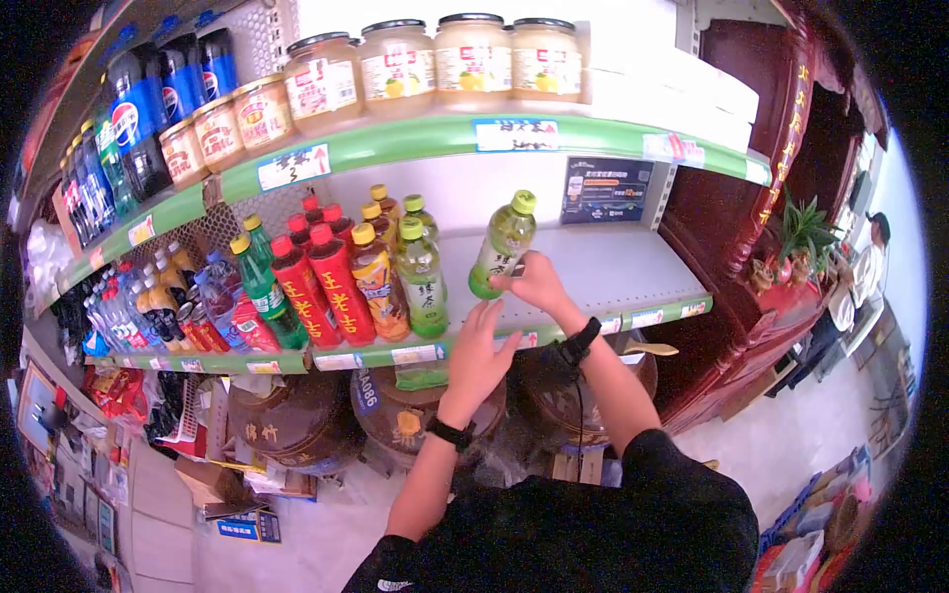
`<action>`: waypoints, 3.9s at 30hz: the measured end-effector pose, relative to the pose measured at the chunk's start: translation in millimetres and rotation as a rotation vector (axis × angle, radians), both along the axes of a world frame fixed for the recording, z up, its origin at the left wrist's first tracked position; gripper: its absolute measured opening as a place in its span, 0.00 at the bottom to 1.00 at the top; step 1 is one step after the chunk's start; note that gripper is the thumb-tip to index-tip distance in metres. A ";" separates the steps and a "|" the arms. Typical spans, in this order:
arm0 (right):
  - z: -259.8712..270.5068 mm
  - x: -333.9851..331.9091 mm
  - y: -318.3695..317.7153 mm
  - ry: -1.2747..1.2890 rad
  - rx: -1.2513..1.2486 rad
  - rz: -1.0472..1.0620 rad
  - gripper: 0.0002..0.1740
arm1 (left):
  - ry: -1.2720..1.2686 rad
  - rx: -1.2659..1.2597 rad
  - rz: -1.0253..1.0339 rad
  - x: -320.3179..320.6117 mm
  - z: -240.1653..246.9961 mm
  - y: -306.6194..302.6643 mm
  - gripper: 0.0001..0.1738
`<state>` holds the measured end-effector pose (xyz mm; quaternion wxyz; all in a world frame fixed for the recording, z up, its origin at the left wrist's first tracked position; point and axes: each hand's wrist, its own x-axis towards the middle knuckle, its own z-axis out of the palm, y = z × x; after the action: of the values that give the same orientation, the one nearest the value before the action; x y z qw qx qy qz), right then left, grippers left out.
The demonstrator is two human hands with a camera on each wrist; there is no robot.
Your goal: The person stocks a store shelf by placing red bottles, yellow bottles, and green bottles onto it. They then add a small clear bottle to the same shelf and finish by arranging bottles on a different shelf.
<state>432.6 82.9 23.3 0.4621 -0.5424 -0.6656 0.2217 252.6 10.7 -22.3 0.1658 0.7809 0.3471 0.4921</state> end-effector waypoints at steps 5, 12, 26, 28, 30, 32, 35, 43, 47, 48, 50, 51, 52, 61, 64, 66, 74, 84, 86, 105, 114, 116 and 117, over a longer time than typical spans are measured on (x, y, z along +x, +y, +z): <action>-6.1 -1.7 55.8 -0.046 -0.107 0.113 0.21 | 0.169 0.021 -0.005 24.1 -16.6 44.7 0.33; -11.9 -22.0 119.2 -0.099 -0.242 0.248 0.21 | 0.243 -0.022 0.109 45.7 -31.5 101.8 0.33; -21.3 -47.2 163.6 -0.081 -0.175 0.435 0.24 | 0.086 -0.270 0.064 28.7 -18.2 120.0 0.36; -24.4 -46.4 168.0 -0.114 -0.166 0.455 0.25 | 0.062 -0.371 0.020 27.0 -14.1 117.8 0.36; -23.9 -45.1 170.8 -0.149 -0.199 0.464 0.25 | 0.059 -0.340 0.032 27.9 -15.5 117.7 0.37; -19.9 -43.5 171.3 -0.187 -0.272 0.464 0.27 | 0.117 -0.236 0.082 29.5 -20.1 119.1 0.39; -23.4 -42.3 175.9 -0.067 -0.322 0.531 0.29 | 0.149 -0.177 0.116 29.4 -22.4 119.2 0.40; -30.8 -39.8 178.8 0.021 -0.384 0.539 0.31 | 0.167 -0.123 0.148 26.6 -21.1 112.1 0.38; -51.2 -26.4 196.8 -0.021 -0.388 0.585 0.31 | 0.250 -0.042 0.225 28.8 -21.4 106.2 0.34; -49.4 -28.2 194.7 -0.035 -0.348 0.595 0.31 | 0.263 -0.002 0.257 30.3 -22.7 104.3 0.33; -40.8 -36.6 182.0 -0.061 -0.271 0.608 0.31 | 0.272 -0.048 0.240 29.4 -20.5 102.6 0.32; -38.4 -39.4 177.4 -0.066 -0.257 0.602 0.31 | 0.274 -0.069 0.233 29.7 -19.0 102.9 0.31; -34.0 -43.7 173.9 -0.072 -0.241 0.599 0.32 | 0.242 -0.085 0.224 31.1 -22.2 105.1 0.30; -46.9 -25.2 191.1 0.131 -0.402 0.507 0.31 | 0.294 -0.125 0.177 31.7 -30.8 111.5 0.30; -46.5 -19.5 183.0 0.215 -0.414 0.450 0.30 | 0.307 -0.130 0.154 29.9 -27.5 110.8 0.29; -50.2 -17.6 179.8 0.280 -0.441 0.434 0.29 | 0.315 -0.114 0.151 30.9 -28.6 110.9 0.28; -43.3 -29.7 175.2 0.057 -0.292 0.461 0.27 | 0.294 -0.114 0.136 32.5 -26.2 113.2 0.26; -14.1 -50.5 151.8 -0.227 -0.289 0.473 0.28 | 0.312 -0.077 0.190 35.0 -28.3 113.7 0.22; -34.9 -49.4 166.2 -0.183 -0.231 0.535 0.29 | 0.380 -0.102 0.146 31.2 -13.0 104.9 0.21; -36.7 9.1 -92.3 0.324 -0.228 0.640 0.18 | 0.327 -0.696 0.647 -146.4 -187.7 -305.9 0.12; -246.0 -79.8 -222.0 0.146 -0.701 0.933 0.19 | 0.238 -0.934 0.855 -75.9 -180.5 -465.6 0.14; -255.1 -79.4 -257.8 0.136 -0.894 1.068 0.20 | 0.229 -0.930 0.884 -72.1 -187.5 -481.3 0.14; -264.5 -77.9 -270.7 0.099 -0.963 1.104 0.20 | 0.226 -0.928 0.880 -69.3 -190.0 -488.1 0.14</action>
<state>354.7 -187.8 -241.2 0.0230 -0.2603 -0.6492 0.7143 183.3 -477.4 -212.3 0.2313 0.4601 0.8263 0.2280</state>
